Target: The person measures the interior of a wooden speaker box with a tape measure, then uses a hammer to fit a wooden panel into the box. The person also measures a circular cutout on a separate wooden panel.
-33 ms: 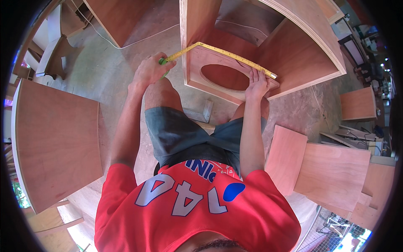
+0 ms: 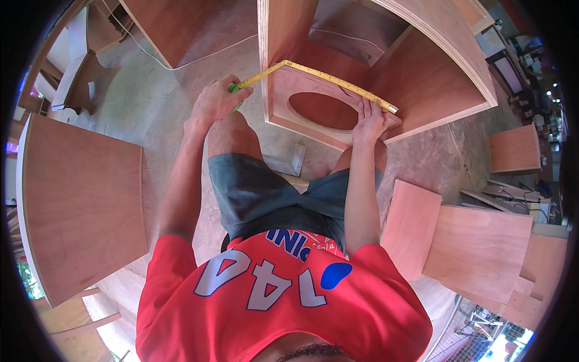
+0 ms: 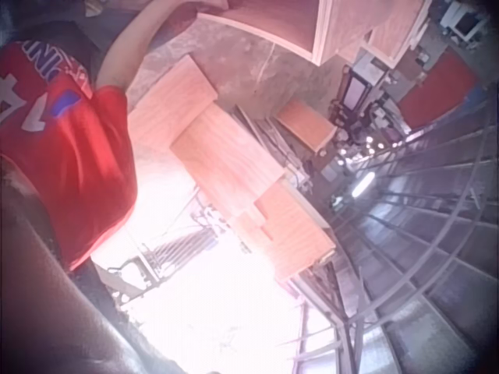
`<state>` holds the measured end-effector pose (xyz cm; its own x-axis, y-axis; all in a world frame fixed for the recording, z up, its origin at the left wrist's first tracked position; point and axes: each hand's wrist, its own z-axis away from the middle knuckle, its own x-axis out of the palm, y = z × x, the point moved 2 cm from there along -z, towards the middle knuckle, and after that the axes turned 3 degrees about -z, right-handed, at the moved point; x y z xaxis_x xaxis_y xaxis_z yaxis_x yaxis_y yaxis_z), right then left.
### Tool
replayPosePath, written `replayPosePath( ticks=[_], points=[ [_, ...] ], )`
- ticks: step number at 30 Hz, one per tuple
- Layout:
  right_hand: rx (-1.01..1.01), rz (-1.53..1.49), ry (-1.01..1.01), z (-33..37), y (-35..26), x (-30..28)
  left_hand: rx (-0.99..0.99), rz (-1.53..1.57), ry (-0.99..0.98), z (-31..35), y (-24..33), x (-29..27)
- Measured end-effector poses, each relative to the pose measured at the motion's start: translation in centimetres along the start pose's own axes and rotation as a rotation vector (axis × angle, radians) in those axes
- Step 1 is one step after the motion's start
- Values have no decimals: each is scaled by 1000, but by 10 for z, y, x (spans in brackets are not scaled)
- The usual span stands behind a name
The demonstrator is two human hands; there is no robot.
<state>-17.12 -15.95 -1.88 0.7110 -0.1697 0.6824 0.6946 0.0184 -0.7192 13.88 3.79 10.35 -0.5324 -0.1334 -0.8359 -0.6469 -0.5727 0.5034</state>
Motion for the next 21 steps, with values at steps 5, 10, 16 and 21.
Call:
replayPosePath(
  ticks=[5, 10, 16, 21],
  points=[
    [-3, -11, -36, 1, 0, -1, 14, 5, 5, 0, -2, 0],
    [-13, -16, -46, -6, 3, 4, 35, -21, 16, -11, -3, 1],
    [-16, -15, -42, -6, 3, 3, 27, -9, 12, -12, -5, 3],
    [-11, -6, -27, -7, 4, 3, 40, -22, 27, -11, -4, 2]
  ],
)
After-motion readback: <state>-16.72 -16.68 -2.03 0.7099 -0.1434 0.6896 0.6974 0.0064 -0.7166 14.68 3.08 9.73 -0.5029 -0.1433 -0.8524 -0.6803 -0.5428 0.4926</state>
